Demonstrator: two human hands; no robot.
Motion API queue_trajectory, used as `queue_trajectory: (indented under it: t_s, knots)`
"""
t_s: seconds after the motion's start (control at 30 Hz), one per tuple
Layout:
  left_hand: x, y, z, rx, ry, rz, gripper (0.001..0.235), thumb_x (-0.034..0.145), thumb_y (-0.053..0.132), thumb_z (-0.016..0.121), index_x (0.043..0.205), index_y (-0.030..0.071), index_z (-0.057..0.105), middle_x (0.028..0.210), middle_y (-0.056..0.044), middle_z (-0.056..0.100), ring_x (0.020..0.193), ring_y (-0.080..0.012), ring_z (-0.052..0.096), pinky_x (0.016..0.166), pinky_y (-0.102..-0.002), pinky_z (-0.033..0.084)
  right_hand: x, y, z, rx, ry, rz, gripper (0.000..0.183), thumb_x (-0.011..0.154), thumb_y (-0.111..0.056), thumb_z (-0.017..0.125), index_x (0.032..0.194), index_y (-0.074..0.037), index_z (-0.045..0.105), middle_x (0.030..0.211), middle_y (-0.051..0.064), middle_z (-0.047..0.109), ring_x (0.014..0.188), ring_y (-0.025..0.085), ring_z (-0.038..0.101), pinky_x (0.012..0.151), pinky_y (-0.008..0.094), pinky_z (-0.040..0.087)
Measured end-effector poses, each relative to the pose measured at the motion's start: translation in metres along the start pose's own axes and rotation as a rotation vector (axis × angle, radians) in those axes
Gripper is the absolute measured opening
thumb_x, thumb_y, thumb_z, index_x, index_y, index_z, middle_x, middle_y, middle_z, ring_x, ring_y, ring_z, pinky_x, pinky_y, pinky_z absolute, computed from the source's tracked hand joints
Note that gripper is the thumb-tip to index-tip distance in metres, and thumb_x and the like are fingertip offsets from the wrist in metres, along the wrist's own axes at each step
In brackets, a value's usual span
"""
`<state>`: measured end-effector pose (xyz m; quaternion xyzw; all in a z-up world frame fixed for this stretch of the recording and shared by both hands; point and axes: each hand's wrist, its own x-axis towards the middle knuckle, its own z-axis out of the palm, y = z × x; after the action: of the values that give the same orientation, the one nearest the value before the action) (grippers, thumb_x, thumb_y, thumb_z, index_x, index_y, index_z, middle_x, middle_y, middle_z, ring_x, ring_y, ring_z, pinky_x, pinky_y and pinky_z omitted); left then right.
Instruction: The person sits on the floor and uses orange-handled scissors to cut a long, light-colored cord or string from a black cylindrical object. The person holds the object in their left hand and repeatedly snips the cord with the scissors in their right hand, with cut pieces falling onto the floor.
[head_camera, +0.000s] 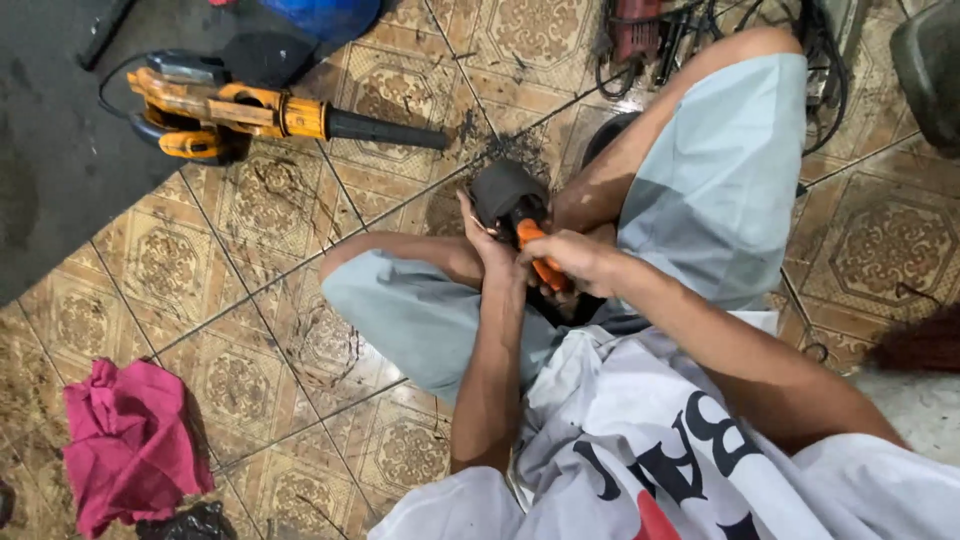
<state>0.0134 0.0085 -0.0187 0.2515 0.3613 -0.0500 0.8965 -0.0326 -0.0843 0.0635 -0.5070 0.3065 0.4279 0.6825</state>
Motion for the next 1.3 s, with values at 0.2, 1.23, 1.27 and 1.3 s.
queue_trajectory:
  t_s: [0.2, 1.23, 1.27, 1.3]
  knots:
    - [-0.014, 0.01, 0.017, -0.154, -0.016, -0.04, 0.054, 0.09, 0.06, 0.073, 0.111, 0.011, 0.076, 0.102, -0.009, 0.078, 0.094, -0.0274, 0.076, 0.092, -0.044, 0.062, -0.038, -0.031, -0.017, -0.424, 0.134, -0.16, 0.061, 0.08, -0.018, 0.07, 0.127, 0.008, 0.041, 0.118, 0.035, 0.057, 0.086, 0.041, 0.07, 0.063, 0.055, 0.062]
    - [0.019, 0.007, -0.029, 0.022, -0.054, 0.155, 0.046, 0.1, 0.046, 0.068, 0.123, 0.007, 0.074, 0.117, -0.008, 0.075, 0.107, -0.0267, 0.071, 0.106, -0.037, 0.054, -0.001, 0.023, 0.029, -1.08, 0.488, -0.404, 0.051, 0.083, -0.046, 0.055, 0.103, 0.0, 0.063, 0.119, 0.031, 0.058, 0.094, 0.053, 0.069, 0.076, 0.07, 0.052]
    - [-0.002, 0.008, -0.012, -0.017, -0.047, 0.152, 0.048, 0.099, 0.048, 0.068, 0.124, 0.007, 0.073, 0.119, -0.008, 0.074, 0.108, -0.0254, 0.071, 0.106, -0.038, 0.054, -0.012, 0.008, 0.025, -1.037, 0.414, -0.373, 0.05, 0.078, -0.042, 0.059, 0.104, 0.001, 0.066, 0.116, 0.029, 0.063, 0.095, 0.051, 0.07, 0.078, 0.065, 0.054]
    - [-0.022, 0.008, 0.005, -0.055, -0.041, 0.148, 0.05, 0.099, 0.049, 0.067, 0.125, 0.007, 0.073, 0.122, -0.008, 0.073, 0.108, -0.0241, 0.071, 0.106, -0.038, 0.053, -0.023, -0.006, 0.022, -0.992, 0.341, -0.342, 0.051, 0.074, -0.038, 0.063, 0.105, 0.002, 0.069, 0.112, 0.027, 0.067, 0.097, 0.048, 0.071, 0.079, 0.06, 0.057]
